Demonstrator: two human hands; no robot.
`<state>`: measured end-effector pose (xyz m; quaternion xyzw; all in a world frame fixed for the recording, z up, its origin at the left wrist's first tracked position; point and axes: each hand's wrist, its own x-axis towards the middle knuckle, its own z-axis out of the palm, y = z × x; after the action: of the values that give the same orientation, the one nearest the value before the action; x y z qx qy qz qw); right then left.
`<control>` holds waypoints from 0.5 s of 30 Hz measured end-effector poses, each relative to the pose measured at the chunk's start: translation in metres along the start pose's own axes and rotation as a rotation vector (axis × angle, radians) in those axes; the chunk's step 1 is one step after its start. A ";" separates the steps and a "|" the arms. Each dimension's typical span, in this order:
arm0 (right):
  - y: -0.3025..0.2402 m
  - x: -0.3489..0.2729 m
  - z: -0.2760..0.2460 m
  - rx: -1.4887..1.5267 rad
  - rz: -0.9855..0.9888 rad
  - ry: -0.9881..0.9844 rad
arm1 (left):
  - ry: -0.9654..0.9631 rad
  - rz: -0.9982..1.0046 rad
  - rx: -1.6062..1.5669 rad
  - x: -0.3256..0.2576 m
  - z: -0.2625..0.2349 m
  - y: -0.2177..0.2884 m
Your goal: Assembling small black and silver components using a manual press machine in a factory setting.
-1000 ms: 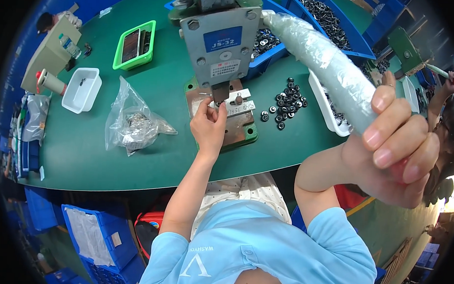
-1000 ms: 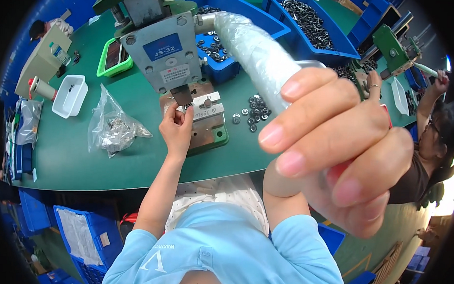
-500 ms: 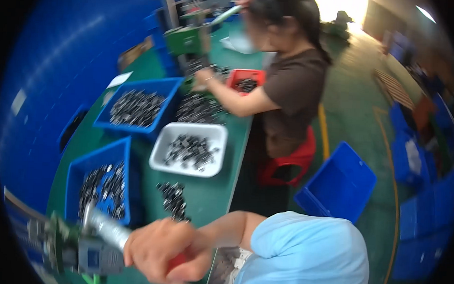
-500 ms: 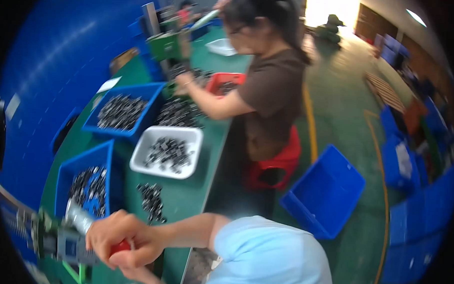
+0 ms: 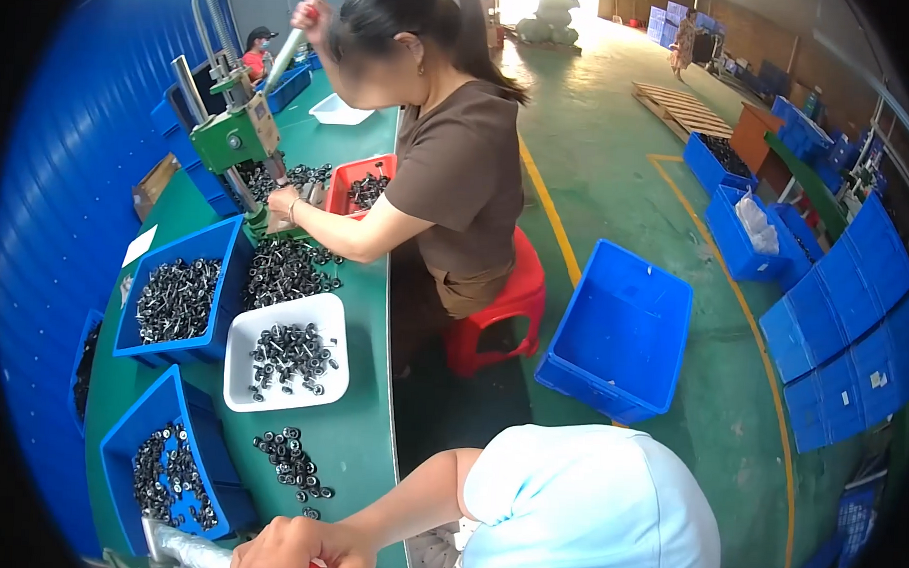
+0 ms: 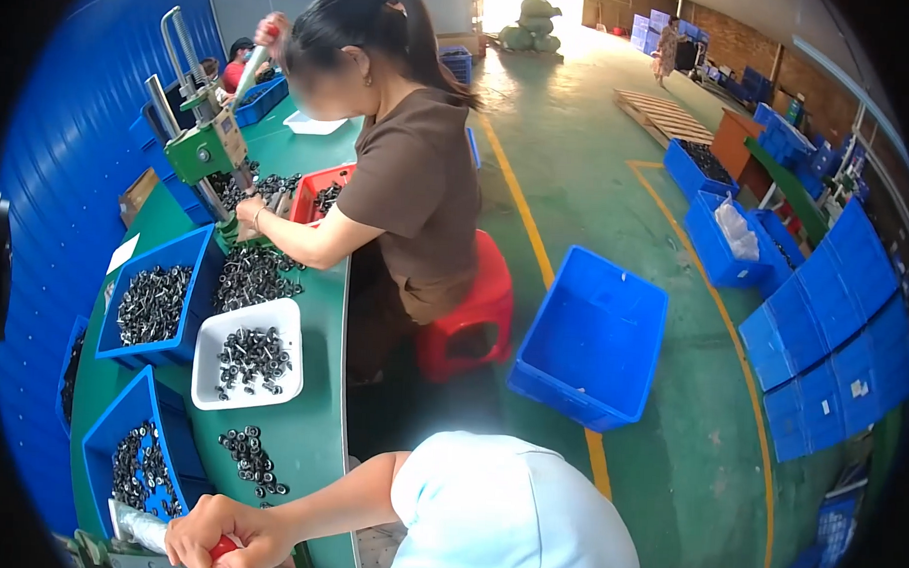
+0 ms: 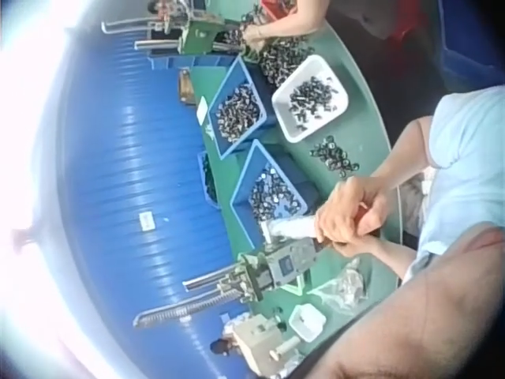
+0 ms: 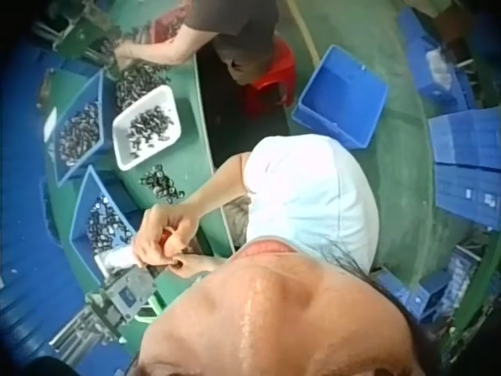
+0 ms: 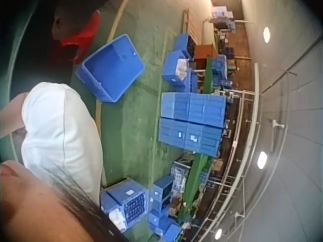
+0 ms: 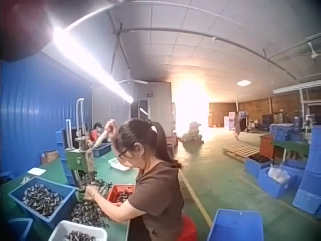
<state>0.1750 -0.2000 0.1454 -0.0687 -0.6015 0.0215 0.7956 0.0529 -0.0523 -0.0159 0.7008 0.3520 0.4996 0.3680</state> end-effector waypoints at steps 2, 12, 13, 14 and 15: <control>-0.003 -0.001 -0.001 -0.017 0.005 -0.005 | 0.022 0.020 0.087 -0.001 -0.002 0.002; -0.004 0.010 0.000 -0.042 0.044 -0.022 | 0.086 0.129 0.253 -0.006 0.004 0.037; 0.002 0.016 0.000 -0.089 0.019 -0.015 | 0.083 0.158 0.241 -0.006 0.003 0.038; 0.017 0.017 0.005 -0.045 0.164 0.040 | 0.094 0.150 0.260 -0.005 0.000 0.035; 0.025 0.036 0.012 -0.071 0.038 0.055 | 0.083 0.105 0.230 -0.001 -0.002 0.027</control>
<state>0.1741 -0.1696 0.1792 -0.1091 -0.5785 0.0134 0.8083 0.0541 -0.0663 0.0074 0.7343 0.3847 0.5032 0.2438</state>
